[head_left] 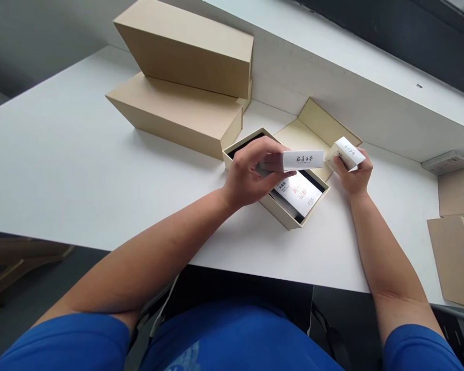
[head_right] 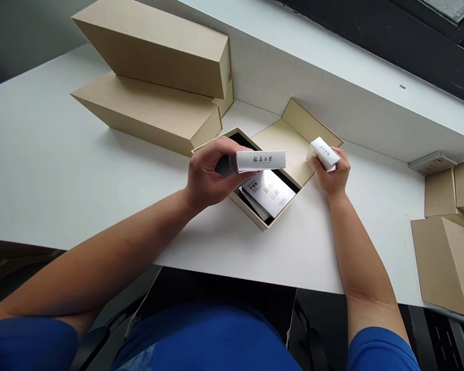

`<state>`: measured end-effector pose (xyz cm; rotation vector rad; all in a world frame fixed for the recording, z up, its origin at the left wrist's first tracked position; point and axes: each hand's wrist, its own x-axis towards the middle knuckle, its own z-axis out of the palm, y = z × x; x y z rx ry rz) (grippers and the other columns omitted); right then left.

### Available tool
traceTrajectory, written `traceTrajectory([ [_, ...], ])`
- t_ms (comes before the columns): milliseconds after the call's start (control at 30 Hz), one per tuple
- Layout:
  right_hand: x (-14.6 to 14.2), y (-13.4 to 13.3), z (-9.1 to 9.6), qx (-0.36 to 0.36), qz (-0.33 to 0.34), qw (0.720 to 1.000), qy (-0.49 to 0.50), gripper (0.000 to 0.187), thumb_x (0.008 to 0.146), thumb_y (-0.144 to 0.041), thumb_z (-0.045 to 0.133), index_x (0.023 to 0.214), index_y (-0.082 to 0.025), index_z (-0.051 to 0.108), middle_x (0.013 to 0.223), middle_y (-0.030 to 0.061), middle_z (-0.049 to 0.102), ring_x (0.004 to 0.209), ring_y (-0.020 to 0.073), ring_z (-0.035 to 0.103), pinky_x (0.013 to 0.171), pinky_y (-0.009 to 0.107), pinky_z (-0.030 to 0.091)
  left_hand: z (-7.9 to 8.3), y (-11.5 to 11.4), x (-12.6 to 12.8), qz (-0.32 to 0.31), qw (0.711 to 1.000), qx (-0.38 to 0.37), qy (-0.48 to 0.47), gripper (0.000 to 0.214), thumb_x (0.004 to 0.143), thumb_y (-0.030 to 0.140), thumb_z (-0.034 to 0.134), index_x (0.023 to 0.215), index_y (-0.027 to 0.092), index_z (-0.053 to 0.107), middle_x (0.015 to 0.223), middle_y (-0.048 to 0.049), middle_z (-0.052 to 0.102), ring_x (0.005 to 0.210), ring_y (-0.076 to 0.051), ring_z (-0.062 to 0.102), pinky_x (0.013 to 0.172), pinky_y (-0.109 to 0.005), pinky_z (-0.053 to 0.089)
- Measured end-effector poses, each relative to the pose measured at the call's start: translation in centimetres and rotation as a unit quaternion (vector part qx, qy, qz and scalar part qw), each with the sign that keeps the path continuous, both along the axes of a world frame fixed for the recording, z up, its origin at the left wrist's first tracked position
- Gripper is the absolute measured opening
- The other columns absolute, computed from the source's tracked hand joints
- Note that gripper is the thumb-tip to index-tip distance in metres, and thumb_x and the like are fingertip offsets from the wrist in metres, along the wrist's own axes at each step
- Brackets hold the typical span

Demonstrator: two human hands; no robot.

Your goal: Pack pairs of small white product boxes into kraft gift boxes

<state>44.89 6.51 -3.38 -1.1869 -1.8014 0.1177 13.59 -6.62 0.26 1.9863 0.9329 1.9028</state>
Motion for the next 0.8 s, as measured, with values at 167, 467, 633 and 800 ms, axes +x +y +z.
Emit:
traceTrajectory([
  [167,-2.4,-2.1,1.1,-0.012,0.003,0.999,0.041,0.047,0.084,-0.070,0.063,0.096,-0.025,0.067,0.104,0.0118,0.071,0.105,0.0341,0.074,0.098,0.059,0.062,-0.6,0.5,0.0,0.019,0.995,0.027,0.090,0.012,0.099,0.030,0.068,0.110,0.030,0.072,0.109,-0.0034,0.083,0.102,-0.021,0.079,0.085,-0.039,0.065],
  [467,-7.1,-3.2,3.6,0.074,0.147,0.949,0.270,0.042,0.088,-0.068,0.058,0.082,-0.027,0.056,0.077,0.0015,0.059,0.083,0.0247,0.072,0.078,0.047,0.066,-1.0,1.3,-0.6,0.125,0.970,0.135,0.158,0.016,0.100,0.025,0.068,0.092,0.038,0.074,0.112,0.0044,0.079,0.128,-0.023,0.068,0.119,-0.053,0.051],
  [633,-7.5,-4.1,5.7,0.186,0.094,0.944,0.256,0.031,0.094,-0.055,0.070,0.101,-0.025,0.069,0.094,0.0039,0.069,0.094,0.0230,0.075,0.090,0.050,0.068,-1.4,1.9,-1.0,0.100,0.984,0.071,0.130,0.025,0.103,0.040,0.063,0.081,0.031,0.071,0.121,-0.0030,0.072,0.143,-0.031,0.056,0.124,-0.065,0.044],
  [800,-8.7,-6.6,6.1,0.290,0.148,0.943,0.066,0.031,0.093,-0.051,0.073,0.116,-0.030,0.074,0.129,0.0054,0.068,0.120,0.0294,0.073,0.104,0.062,0.065,-2.1,1.8,-1.2,0.076,0.993,0.090,0.034,0.030,0.100,0.051,0.069,0.083,0.026,0.066,0.135,-0.0088,0.060,0.155,-0.036,0.042,0.116,-0.060,0.053],
])
